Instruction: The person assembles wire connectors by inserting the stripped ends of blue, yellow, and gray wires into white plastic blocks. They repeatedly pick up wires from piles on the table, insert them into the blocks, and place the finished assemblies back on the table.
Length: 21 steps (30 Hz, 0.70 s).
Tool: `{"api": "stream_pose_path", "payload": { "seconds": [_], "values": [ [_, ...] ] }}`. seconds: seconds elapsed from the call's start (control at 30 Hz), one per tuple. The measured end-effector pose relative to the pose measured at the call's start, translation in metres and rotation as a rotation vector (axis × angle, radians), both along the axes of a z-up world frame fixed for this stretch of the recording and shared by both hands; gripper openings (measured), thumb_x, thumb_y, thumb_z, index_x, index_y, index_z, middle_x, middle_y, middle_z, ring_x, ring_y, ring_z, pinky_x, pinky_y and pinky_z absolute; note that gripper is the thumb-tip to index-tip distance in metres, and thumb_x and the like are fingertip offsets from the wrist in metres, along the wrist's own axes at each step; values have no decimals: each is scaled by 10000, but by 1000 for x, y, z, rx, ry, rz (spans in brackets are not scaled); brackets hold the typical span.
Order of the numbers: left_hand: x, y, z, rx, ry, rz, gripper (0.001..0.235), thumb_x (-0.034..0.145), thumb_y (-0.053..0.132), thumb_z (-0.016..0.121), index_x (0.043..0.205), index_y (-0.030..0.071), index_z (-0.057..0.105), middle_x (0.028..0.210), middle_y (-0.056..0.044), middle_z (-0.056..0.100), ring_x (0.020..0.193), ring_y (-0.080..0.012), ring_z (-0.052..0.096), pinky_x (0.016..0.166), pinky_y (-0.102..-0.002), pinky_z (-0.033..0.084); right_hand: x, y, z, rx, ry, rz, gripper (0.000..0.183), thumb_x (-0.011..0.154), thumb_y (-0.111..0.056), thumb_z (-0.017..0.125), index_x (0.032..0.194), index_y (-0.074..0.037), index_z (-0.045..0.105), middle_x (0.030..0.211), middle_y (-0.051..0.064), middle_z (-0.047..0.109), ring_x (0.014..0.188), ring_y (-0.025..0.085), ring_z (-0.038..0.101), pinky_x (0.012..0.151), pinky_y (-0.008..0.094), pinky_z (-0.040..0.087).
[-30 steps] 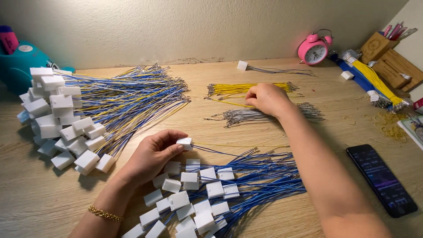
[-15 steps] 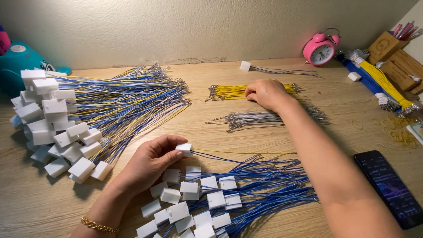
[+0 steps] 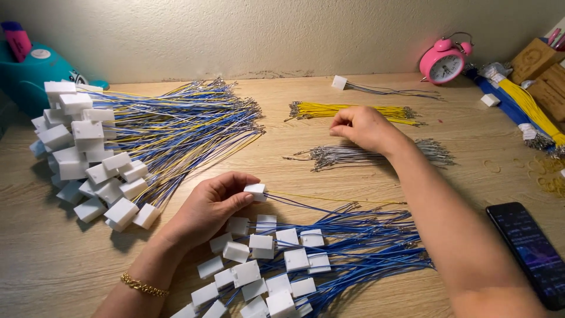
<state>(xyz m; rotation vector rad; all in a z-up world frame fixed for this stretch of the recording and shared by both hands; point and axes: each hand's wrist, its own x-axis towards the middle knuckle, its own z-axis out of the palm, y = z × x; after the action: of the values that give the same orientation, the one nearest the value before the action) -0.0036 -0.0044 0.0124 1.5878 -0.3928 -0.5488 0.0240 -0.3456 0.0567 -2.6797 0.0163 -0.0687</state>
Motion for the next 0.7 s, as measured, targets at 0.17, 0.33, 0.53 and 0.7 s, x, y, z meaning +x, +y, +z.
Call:
{"api": "stream_pose_path", "payload": {
  "seconds": [0.17,0.33,0.53,0.7],
  "values": [
    [-1,1,2,-10,-45,-11,308,873,75,660,1175,15,680,919,-153,709,922,-214,641,834,-348,539,-30,15,13,-71,27,20,117,840,-289,693,903,-208,750,852,52,710,868,234,672,815,387,516],
    [-5,0,8,7,-52,-14,303,876,71,659,1174,24,685,934,-172,714,931,-238,658,839,-349,536,-29,3,-9,-199,-75,2,136,891,-353,651,937,-271,750,895,20,691,921,241,664,833,362,516],
    [-5,0,4,-10,-75,-1,309,879,84,664,1183,31,679,927,-153,716,935,-214,644,850,-343,531,-23,9,-22,-291,-184,9,182,910,-392,606,997,-309,741,930,38,671,968,281,649,873,410,511],
    [-5,-2,0,-23,-78,-25,326,881,91,666,1201,27,662,965,-154,710,965,-221,652,890,-352,528,-18,33,-18,-188,-152,151,157,898,-427,618,917,-333,743,897,28,650,974,273,619,875,395,492]
  ]
}}
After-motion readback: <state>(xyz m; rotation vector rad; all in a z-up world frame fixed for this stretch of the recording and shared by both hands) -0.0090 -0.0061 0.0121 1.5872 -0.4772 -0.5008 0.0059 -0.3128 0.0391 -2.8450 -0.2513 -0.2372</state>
